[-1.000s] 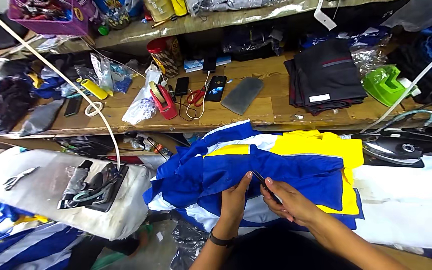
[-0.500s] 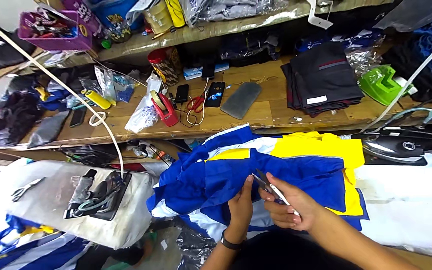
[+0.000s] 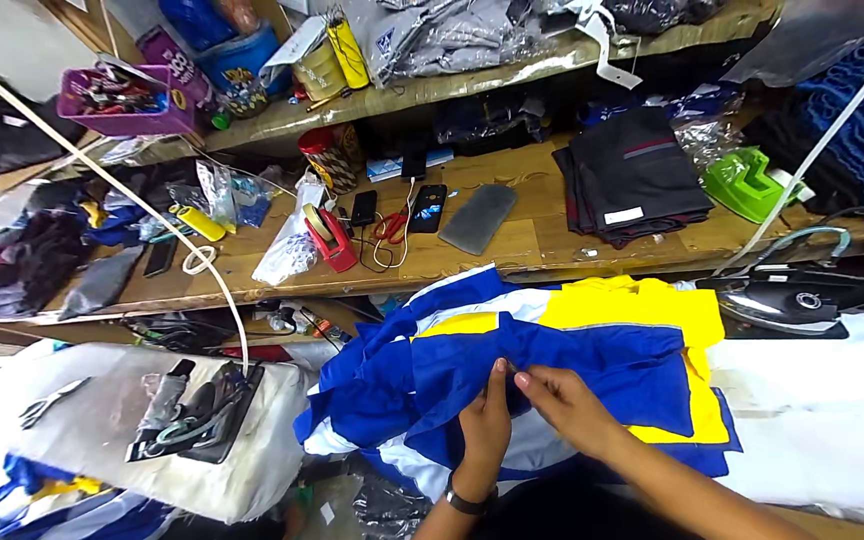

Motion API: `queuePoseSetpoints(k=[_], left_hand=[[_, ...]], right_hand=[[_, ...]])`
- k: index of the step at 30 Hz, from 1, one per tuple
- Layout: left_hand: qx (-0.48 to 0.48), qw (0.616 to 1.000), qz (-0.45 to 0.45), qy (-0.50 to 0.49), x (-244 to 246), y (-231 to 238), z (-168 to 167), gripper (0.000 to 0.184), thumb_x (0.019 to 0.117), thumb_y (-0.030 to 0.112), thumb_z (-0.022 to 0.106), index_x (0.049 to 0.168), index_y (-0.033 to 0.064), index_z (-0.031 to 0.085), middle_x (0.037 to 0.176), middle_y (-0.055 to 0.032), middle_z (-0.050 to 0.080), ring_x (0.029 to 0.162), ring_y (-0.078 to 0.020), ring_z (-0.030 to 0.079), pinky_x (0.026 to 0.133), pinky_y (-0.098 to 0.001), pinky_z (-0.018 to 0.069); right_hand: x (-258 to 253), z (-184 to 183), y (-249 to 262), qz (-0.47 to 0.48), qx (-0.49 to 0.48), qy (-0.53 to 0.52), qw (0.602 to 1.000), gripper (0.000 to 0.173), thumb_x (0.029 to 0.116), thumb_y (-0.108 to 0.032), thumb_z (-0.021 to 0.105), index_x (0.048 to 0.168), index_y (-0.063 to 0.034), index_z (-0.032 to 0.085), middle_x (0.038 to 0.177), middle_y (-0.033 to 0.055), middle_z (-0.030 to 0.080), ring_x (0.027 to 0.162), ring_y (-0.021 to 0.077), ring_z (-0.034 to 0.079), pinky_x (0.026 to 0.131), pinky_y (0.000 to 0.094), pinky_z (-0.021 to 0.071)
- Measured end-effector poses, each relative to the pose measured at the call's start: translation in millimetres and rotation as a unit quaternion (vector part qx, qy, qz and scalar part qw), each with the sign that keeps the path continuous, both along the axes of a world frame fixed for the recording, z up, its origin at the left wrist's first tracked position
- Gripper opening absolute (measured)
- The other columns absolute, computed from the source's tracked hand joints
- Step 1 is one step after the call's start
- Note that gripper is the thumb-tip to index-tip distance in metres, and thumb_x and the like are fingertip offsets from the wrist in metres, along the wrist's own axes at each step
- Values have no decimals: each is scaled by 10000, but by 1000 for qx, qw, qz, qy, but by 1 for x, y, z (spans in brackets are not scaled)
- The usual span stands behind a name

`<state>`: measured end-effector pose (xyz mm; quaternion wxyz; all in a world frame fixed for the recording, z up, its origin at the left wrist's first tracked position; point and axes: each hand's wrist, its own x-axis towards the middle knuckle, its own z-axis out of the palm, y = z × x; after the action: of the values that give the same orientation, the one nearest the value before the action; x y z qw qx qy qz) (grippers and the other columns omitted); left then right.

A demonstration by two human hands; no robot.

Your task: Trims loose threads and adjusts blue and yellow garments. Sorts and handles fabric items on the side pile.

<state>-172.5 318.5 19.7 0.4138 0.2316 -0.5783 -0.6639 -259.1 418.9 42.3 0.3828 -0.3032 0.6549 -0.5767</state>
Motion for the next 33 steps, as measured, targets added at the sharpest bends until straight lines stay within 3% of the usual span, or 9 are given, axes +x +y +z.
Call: queuePoseSetpoints(k=[2,4,6,8,10,13,17,21,33], left_hand=[[0,1000,-2,4,1,-1,-1,109,982,-3,594,994,-32,699,927,-10,748,931,-59,713,923,-260,577],[-2,1000,-2,-5,2,-2,-2,112,982,-4,595,1001,-44,698,937,-21,749,939,-63,713,928,-256,574],[-4,1000,0,-14,3,-3,-1,111,983,3,602,993,-36,705,929,-11,747,936,-51,708,924,-250,573],[-9,1000,4,-15,3,-2,1,109,981,2,607,988,-18,714,918,6,748,927,-32,707,913,-233,576],[-13,1000,5,-13,3,-2,1,111,982,4,606,988,-17,715,922,4,748,930,-32,705,918,-238,574],[-12,1000,8,-23,3,-2,1,114,980,17,612,1004,-47,704,939,-23,751,945,-49,710,935,-253,571],[-8,1000,10,-19,2,-1,3,114,986,11,607,977,-15,718,909,15,750,920,-22,707,911,-229,576],[1,1000,10,-13,2,-1,4,128,997,8,583,988,-25,706,921,-1,751,935,-36,709,929,-237,569],[161,987,-20,15,2,5,25,88,952,-34,639,1008,-48,705,957,-75,754,957,-112,718,924,-271,572]], right_hand=[[-1,8,1,61,-41,-307,949,489,1102,-448,334,740,-176,519,505,-108,372,361,-34,336,349,122,298],[-4,7,1,93,-51,-410,906,515,1088,-514,324,753,-174,518,505,-98,373,347,-23,354,337,128,326],[-5,5,0,46,-15,-164,985,461,1095,-380,405,698,-170,512,503,-108,370,381,-32,329,372,132,274],[-5,-2,-1,-10,31,84,996,456,1031,-444,527,670,-165,518,551,-98,373,480,20,361,483,233,303],[-5,1,-1,14,-4,-37,999,464,1065,-386,492,650,-178,497,517,-113,365,424,-19,330,419,172,264],[-9,5,1,104,-57,-385,915,492,1074,-510,405,725,-185,525,518,-104,391,358,-31,363,340,123,326],[-5,1,-2,10,-15,-40,999,411,1048,-360,536,683,-170,535,529,-109,406,432,-13,364,429,176,293],[-9,8,-4,55,-39,-246,967,452,1079,-347,456,676,-163,544,502,-86,428,367,-13,377,348,143,298],[9,-4,-8,22,-95,-205,974,472,1087,-313,451,633,-193,503,490,-109,390,371,-30,357,356,133,293]])
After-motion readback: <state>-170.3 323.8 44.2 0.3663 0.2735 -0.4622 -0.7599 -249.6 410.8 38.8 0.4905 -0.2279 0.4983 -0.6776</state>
